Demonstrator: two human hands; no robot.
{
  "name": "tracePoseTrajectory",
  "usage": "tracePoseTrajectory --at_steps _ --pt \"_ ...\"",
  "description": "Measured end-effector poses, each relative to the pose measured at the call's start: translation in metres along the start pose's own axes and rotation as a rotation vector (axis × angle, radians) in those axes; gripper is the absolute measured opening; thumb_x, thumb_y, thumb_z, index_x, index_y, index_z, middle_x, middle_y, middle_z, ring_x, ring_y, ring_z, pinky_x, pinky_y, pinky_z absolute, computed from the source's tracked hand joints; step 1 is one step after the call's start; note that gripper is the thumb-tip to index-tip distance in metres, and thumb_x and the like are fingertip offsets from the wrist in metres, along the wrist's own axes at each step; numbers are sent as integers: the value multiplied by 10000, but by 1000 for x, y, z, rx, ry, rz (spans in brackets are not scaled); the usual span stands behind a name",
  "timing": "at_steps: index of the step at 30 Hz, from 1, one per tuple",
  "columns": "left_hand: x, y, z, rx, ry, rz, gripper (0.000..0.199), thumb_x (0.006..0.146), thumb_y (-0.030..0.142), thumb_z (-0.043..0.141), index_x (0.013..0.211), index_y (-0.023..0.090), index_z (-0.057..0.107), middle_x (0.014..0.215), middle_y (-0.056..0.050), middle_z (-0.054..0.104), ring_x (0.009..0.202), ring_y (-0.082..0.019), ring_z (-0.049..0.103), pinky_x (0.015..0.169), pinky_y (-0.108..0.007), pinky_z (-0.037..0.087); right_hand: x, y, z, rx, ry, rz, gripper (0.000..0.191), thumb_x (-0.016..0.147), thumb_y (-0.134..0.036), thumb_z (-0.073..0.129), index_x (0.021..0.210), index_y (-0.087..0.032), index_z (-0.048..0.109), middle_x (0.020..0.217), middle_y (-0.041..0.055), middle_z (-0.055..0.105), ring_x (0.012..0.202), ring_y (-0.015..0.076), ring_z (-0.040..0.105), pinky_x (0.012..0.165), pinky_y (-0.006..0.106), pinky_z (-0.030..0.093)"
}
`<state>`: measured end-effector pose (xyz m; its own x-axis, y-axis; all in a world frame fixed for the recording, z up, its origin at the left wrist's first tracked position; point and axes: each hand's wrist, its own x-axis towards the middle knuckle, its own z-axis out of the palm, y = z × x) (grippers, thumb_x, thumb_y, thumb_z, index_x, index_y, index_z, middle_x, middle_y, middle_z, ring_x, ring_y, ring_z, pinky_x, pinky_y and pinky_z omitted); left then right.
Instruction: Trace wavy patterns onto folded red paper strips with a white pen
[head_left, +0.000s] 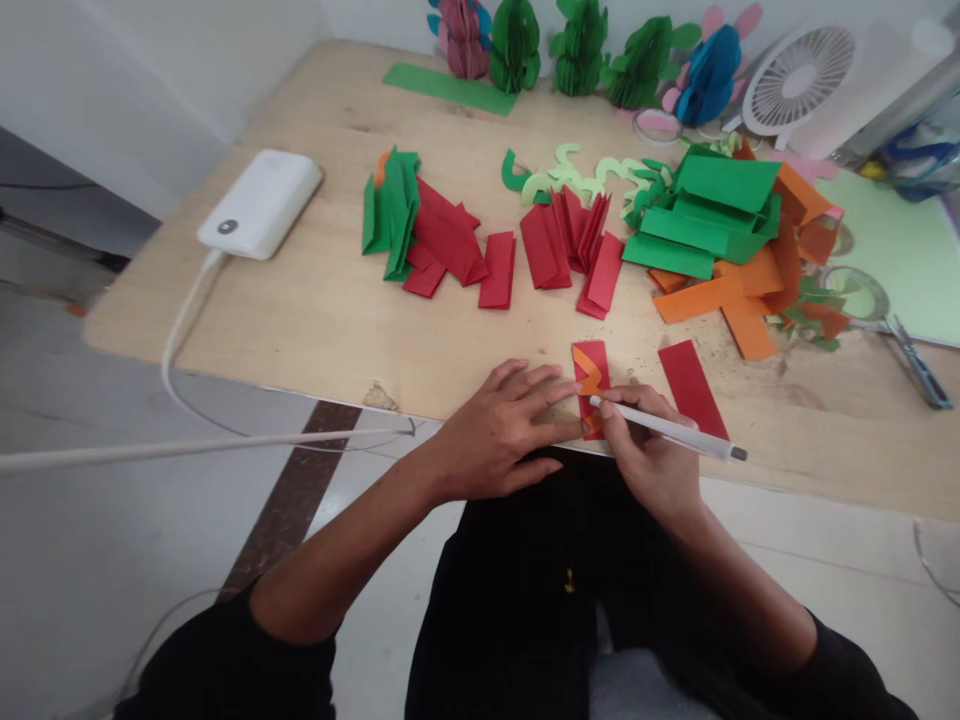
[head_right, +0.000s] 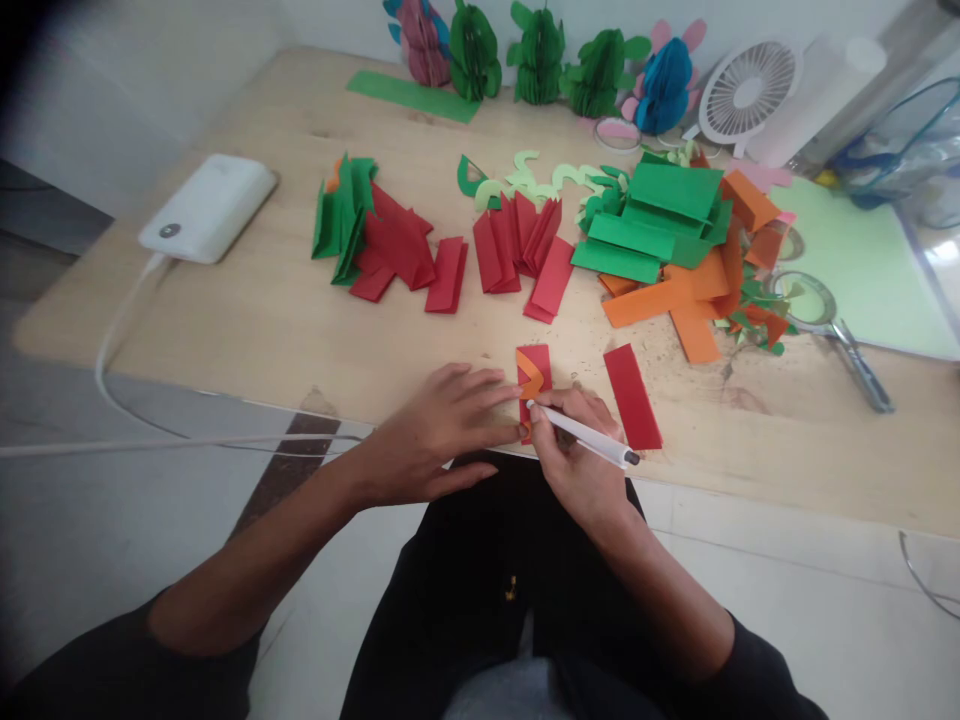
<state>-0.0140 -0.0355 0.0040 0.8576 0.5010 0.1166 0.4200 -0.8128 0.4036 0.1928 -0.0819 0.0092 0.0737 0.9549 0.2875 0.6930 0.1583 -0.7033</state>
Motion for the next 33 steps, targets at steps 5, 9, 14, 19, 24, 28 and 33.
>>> tracePoseTrajectory --at_steps 5,9,14,19,24,28,33 --pt "1 0 -1 0 -3 0 347 953 402 515 1262 283 618 1500 -86 461 1399 -336 359 1147 -569 239 -2 2 -1 -30 17 -24 86 898 -299 584 861 -248 642 800 18 727 721 184 677 657 338 537" --pt "1 1 -1 2 -1 -3 347 952 401 517 1265 289 617 1490 -83 471 1393 -329 366 1147 -562 243 -4 3 -3 -30 28 -11 80 891 -299 594 859 -245 644 806 24 728 710 184 671 646 331 540" --pt "0 1 0 9 -6 -3 352 960 400 498 1273 286 613 1491 -90 469 1397 -332 362 1147 -565 237 -6 2 -6 -33 28 10 61 878 -283 603 859 -240 641 795 19 729 682 180 674 624 321 534" --pt "0 -1 4 10 9 6 368 954 405 514 1295 292 593 1499 -84 459 1406 -329 347 1156 -562 218 -9 2 -8 -64 37 15 64 885 -287 605 851 -244 639 776 12 721 661 170 662 638 324 543" --pt "-1 -2 5 16 18 7 365 954 415 511 1289 298 595 1500 -78 461 1402 -328 354 1157 -564 215 -11 3 -9 -80 33 8 86 891 -304 598 846 -242 638 781 16 717 675 174 660 643 329 546" --pt "-1 0 4 26 5 2 367 958 414 505 1295 296 593 1509 -80 451 1408 -329 349 1155 -560 219 -12 3 -11 -94 32 -8 88 895 -300 597 838 -242 632 780 14 718 674 172 658 639 322 539" --pt "0 0 2 35 -3 -1 376 959 417 506 1306 294 586 1513 -84 446 1412 -331 344 1154 -559 218 -12 1 -13 -100 36 -22 83 888 -281 602 823 -238 632 765 12 719 662 168 651 623 308 529"
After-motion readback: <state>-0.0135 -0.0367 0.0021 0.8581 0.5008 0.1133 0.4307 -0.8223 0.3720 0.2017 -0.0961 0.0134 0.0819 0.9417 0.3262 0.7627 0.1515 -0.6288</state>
